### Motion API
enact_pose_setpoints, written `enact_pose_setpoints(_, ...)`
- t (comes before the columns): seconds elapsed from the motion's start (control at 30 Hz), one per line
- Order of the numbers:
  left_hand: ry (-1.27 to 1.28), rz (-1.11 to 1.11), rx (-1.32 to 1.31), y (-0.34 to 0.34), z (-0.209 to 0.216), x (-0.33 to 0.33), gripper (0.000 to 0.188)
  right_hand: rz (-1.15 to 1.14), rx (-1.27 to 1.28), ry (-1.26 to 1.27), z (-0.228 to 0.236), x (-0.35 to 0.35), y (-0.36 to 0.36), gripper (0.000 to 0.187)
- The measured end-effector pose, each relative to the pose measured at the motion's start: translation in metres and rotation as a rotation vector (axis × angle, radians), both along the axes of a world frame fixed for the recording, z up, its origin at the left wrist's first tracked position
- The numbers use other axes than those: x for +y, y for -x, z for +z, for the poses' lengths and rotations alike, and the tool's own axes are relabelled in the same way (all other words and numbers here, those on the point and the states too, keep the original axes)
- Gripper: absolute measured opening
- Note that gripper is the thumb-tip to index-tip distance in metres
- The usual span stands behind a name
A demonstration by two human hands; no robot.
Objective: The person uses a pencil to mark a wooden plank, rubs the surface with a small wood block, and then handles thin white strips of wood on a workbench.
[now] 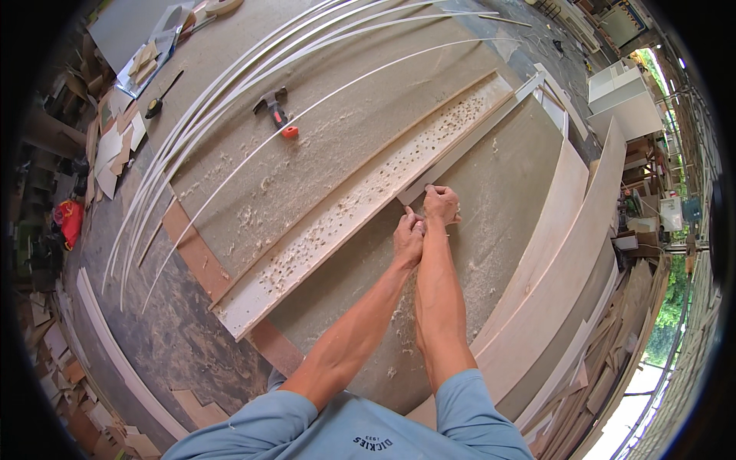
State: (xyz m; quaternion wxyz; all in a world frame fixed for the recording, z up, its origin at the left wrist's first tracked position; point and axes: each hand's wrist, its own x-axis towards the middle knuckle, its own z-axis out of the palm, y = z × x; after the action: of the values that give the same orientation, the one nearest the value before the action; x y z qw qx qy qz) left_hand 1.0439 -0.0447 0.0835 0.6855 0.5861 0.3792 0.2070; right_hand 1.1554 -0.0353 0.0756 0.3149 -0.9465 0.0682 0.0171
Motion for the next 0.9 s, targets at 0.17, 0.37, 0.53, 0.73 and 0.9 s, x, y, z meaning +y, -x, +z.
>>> enact_pose_setpoints(0.17, -0.009, 0.013, -0.034, -0.008, -0.003, -0.001, 0.01, 0.003, -0.002, 0.001, -0.002, -0.001, -0.007, 0.016)
enact_pose_setpoints(0.37, 0.031, 0.009, -0.035, -0.016, -0.008, -0.001, 0.01, 0.008, -0.004, 0.002, 0.002, -0.001, -0.011, 0.014)
enact_pose_setpoints(0.53, 0.015, 0.023, -0.072, -0.025, -0.015, -0.003, 0.011, 0.006, -0.028, -0.022, 0.008, -0.001, -0.015, 0.014)
enact_pose_setpoints(0.73, 0.05, 0.027, -0.097, -0.029, -0.025, -0.003, 0.011, 0.013, 0.001, -0.017, 0.01, -0.001, -0.017, 0.013)
enact_pose_setpoints(0.9, 0.168, 0.004, -0.074, -0.033, -0.017, -0.003, 0.011, 0.018, -0.023, 0.026, 0.003, -0.007, -0.023, 0.013)
